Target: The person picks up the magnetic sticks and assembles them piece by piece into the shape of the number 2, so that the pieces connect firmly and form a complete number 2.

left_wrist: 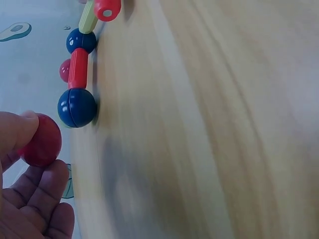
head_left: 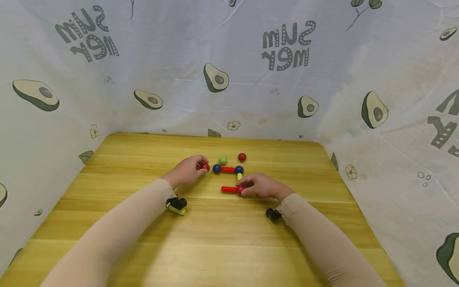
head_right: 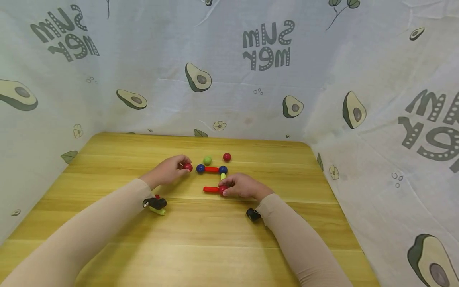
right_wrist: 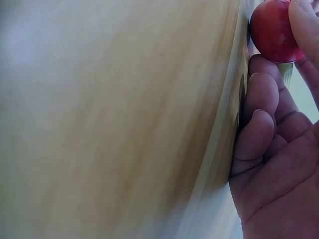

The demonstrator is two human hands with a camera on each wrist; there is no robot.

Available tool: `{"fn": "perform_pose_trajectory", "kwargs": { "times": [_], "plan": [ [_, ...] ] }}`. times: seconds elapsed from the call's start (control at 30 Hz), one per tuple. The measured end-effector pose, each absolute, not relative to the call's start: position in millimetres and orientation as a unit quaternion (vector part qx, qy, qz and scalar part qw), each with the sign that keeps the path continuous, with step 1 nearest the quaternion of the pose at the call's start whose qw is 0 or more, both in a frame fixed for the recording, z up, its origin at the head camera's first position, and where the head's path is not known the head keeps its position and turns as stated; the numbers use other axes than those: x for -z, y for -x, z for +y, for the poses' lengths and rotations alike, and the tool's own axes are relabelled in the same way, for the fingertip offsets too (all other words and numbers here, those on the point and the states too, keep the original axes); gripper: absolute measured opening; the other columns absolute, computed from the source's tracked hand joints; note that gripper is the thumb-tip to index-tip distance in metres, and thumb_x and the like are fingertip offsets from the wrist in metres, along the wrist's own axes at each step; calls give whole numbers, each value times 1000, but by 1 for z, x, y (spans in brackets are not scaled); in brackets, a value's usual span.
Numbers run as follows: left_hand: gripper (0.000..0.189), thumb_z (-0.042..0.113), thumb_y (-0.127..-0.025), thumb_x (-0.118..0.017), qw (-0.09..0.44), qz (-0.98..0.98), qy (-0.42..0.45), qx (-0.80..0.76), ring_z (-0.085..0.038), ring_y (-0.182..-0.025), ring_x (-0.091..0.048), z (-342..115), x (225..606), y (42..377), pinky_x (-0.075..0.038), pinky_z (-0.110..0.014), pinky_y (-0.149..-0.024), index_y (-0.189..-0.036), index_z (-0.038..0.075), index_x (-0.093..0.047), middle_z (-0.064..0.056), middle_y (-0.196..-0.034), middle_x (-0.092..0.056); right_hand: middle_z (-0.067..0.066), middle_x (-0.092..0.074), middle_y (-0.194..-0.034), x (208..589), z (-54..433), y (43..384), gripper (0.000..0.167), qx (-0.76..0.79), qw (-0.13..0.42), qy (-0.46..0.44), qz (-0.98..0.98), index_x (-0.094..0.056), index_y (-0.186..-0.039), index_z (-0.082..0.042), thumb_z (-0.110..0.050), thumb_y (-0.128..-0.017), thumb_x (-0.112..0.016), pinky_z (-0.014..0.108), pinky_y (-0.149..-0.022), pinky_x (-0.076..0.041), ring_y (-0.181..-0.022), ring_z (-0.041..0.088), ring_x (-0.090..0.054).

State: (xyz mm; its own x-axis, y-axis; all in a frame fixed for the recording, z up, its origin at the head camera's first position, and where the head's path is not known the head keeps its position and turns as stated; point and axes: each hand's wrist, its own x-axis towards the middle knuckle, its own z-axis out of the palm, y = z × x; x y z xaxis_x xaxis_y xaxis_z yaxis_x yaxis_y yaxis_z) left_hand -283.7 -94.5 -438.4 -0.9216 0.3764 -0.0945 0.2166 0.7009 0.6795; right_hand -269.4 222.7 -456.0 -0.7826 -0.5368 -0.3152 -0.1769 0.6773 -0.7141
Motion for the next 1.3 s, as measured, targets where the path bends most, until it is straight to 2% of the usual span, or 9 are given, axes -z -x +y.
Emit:
{"fn": "perform_pose_trajectory", "kwargs": {
  "times": [0.63,0.93,1.3],
  "plan": [
    [22,25,-101,-72,146,910,-193,-337,-18,-100,-63,-104,448,251,-53,-40,-95,-122,18,-68,0,-113,-71,3,-72,-125,456,222,269,32,352,260,208,875,-75,-129,-14,-21,-97,-78,43,-107,-49,-111,19,-59],
    [21,24,-99,-75,166,902,-196,-348,-17,-93,-62,-100,452,242,-52,-34,-85,-119,20,-70,1,-105,-70,2,-73,-122,456,222,270,32,353,262,207,874,-75,-128,-12,-20,-97,-78,38,-103,-50,-108,18,-59],
    [25,24,-99,-76,163,907,-200,-333,-15,-94,-62,-95,454,237,-53,-35,-89,-122,18,-70,2,-106,-71,2,-73,-123,457,222,271,32,357,263,204,873,-76,-128,-14,-20,-97,-78,43,-107,-49,-110,19,-59]
  ]
}}
